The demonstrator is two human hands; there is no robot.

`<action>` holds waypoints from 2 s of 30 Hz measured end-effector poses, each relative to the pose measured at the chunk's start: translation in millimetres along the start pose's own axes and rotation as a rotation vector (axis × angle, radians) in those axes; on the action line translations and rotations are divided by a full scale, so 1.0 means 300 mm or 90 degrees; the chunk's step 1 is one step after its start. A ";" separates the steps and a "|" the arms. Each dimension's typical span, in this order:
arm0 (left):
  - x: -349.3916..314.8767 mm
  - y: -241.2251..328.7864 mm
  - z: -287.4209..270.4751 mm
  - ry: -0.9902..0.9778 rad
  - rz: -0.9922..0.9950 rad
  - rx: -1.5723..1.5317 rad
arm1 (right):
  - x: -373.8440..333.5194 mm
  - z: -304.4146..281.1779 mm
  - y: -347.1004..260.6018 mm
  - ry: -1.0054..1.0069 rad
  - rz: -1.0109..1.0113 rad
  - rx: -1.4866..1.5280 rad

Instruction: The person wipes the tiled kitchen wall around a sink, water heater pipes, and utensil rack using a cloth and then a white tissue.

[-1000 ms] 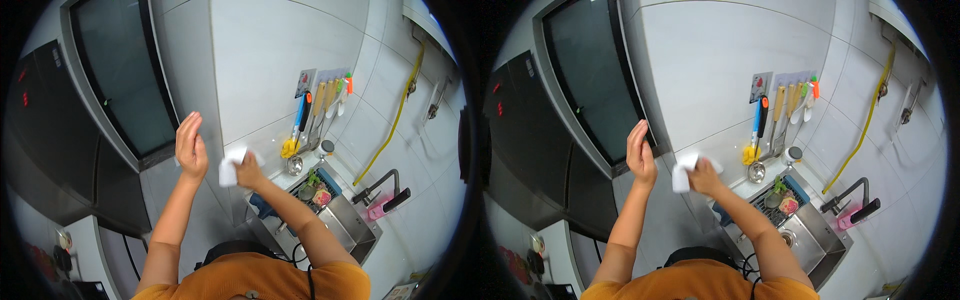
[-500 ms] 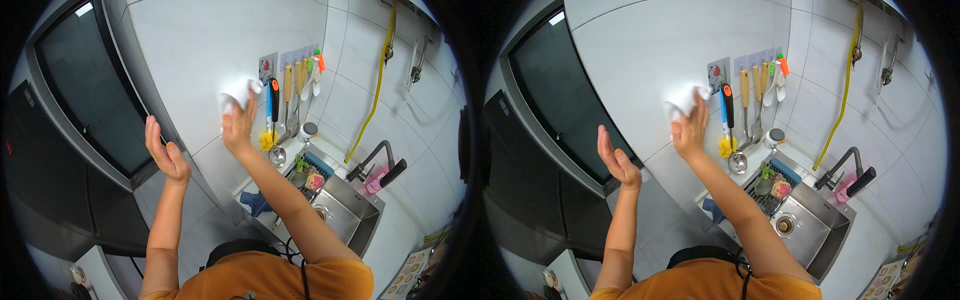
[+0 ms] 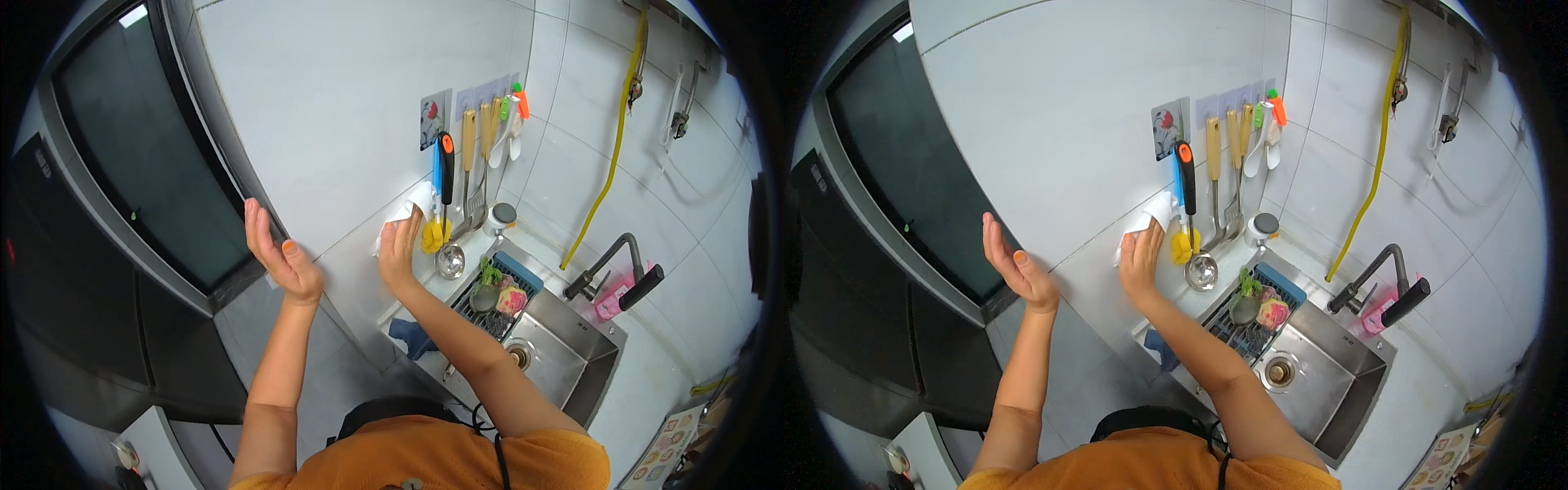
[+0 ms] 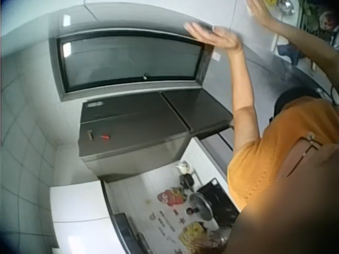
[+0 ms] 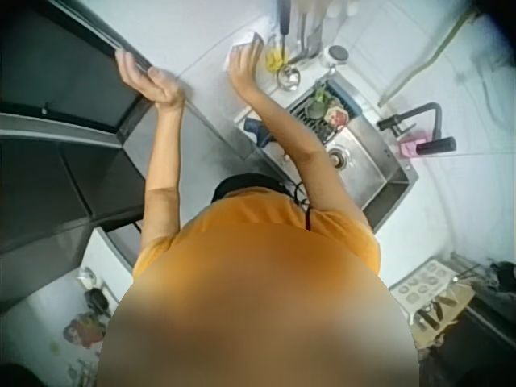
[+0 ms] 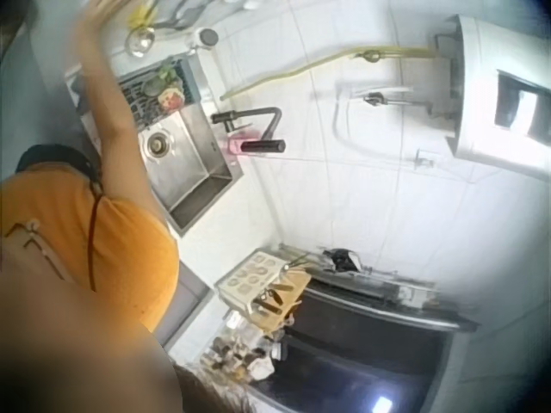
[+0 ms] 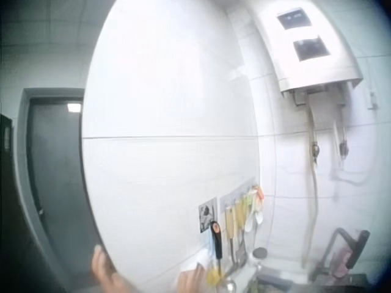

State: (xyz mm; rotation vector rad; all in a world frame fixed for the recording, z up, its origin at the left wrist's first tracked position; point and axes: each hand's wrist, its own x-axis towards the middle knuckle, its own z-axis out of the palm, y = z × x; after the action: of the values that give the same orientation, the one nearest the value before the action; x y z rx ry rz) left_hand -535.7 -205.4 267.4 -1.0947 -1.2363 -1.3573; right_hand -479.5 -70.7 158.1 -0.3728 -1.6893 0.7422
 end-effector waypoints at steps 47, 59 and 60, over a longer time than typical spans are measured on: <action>-0.385 0.103 -0.235 -0.129 -0.374 0.003 | -0.517 0.156 0.144 0.145 1.063 0.675; -0.552 0.135 -0.278 -0.372 -0.252 0.071 | -0.398 -0.004 0.349 -0.052 0.586 0.242; -0.567 0.140 -0.277 -0.424 -0.191 0.099 | -0.379 -0.028 0.351 -0.081 0.551 0.225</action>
State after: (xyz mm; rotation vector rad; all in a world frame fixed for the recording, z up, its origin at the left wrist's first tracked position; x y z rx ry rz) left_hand -472.2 -275.4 98.0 -1.3394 -2.0197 -1.1093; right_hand -457.5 -58.8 5.0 -0.8328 -1.4373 1.6970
